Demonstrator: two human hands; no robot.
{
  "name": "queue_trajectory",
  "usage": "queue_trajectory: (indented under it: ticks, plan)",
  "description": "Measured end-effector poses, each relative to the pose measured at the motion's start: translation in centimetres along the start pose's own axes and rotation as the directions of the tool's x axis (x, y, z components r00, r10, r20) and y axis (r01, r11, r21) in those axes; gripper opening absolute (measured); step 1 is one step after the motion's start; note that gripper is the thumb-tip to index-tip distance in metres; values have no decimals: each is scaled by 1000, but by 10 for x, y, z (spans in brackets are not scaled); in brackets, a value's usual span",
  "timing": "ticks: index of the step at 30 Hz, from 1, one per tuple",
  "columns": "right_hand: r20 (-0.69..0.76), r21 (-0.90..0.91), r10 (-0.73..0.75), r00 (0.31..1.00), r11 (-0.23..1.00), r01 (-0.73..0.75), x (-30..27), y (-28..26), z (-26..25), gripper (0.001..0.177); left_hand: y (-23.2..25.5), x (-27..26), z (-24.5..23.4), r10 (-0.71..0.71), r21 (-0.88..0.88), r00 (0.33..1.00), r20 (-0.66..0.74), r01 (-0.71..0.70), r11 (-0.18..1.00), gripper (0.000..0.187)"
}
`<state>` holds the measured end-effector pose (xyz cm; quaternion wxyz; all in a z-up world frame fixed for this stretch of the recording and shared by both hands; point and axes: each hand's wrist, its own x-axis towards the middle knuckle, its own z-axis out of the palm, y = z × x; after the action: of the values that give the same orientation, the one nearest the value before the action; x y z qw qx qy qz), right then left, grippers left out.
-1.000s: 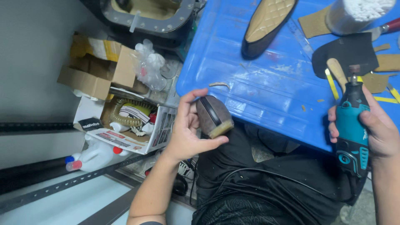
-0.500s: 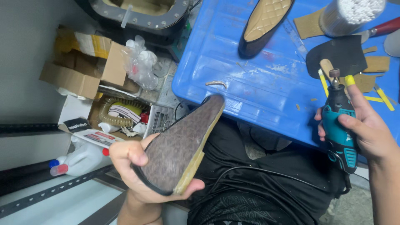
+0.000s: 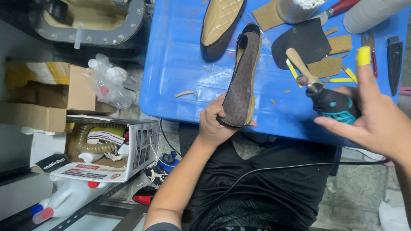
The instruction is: The person uses a rotary tool to grind and smooth the sole edge of a brown patterned flat shoe. They hold the shoe with one hand and operate the power tool with the other, focusing on the perimeter of the sole.
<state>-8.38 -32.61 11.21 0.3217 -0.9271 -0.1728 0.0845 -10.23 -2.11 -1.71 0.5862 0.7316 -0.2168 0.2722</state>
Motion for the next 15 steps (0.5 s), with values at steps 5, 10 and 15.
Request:
queue_trajectory:
  ticks: [5,10,15]
  plan:
    - [191,-431,421,887,847,-310,12,-7,8,114,-1,3,-15,-116,208,984,136,87,974,75]
    - [175,-316,32,984,948,25,17,2,24,124,6,8,-23,-61,324,953,296,-40,945,71]
    - [292,-395,138,946,919,-12,19,3,39,121,16,12,-24,-203,258,932,299,125,958,65]
